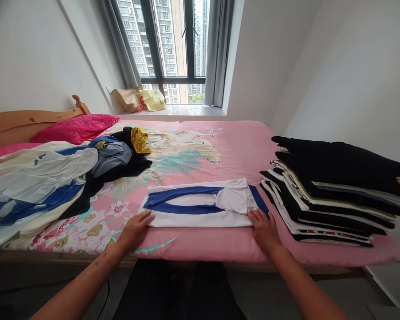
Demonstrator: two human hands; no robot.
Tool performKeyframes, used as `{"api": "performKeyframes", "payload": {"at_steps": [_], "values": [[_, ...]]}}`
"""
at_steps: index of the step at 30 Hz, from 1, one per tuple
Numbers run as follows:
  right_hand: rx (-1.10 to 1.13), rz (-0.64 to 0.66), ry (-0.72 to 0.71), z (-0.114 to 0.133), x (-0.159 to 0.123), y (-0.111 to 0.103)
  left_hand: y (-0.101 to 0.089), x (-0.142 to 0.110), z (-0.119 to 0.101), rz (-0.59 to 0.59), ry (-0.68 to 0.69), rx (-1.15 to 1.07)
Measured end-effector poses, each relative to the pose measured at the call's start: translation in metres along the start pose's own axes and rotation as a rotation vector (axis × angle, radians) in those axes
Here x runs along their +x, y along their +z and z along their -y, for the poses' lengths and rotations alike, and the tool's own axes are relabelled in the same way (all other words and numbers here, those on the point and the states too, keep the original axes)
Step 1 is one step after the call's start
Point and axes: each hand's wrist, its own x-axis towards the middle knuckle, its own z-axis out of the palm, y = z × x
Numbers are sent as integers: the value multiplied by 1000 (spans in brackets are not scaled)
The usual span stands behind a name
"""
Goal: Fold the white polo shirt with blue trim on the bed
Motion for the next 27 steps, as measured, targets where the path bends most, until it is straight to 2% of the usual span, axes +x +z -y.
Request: {"api": "performKeyframes", "payload": {"at_steps": [3, 5, 8, 11, 14, 16, 19, 24, 27], "values": [[-11, 11, 47, -1, 15, -9, -11, 6, -2, 33, -14, -37], [-11, 2, 55, -4, 15, -15, -22, 2, -1, 55, -4, -57], [-14, -26, 30, -12, -2, -17, -34, -18, 2, 56, 48, -61], [-8, -29, -28, -15, -29, -16, -36, -48, 5, 90, 116, -100], [19, -87, -31, -1, -46, -23, -34, -69, 8, 61, 60, -162], [92, -127, -35, 23, -44, -35, -34, -72, 8, 16, -58, -187], [267, -96, -84, 81, -24, -58, -36, -61, 4, 30, -234, -179], [477, 108, -173, 188, 29, -76, -37, -40, 0, 89, -424, -181], [472, 281, -128, 231, 62, -74, -38, -38, 5, 141, -491, -224]]}}
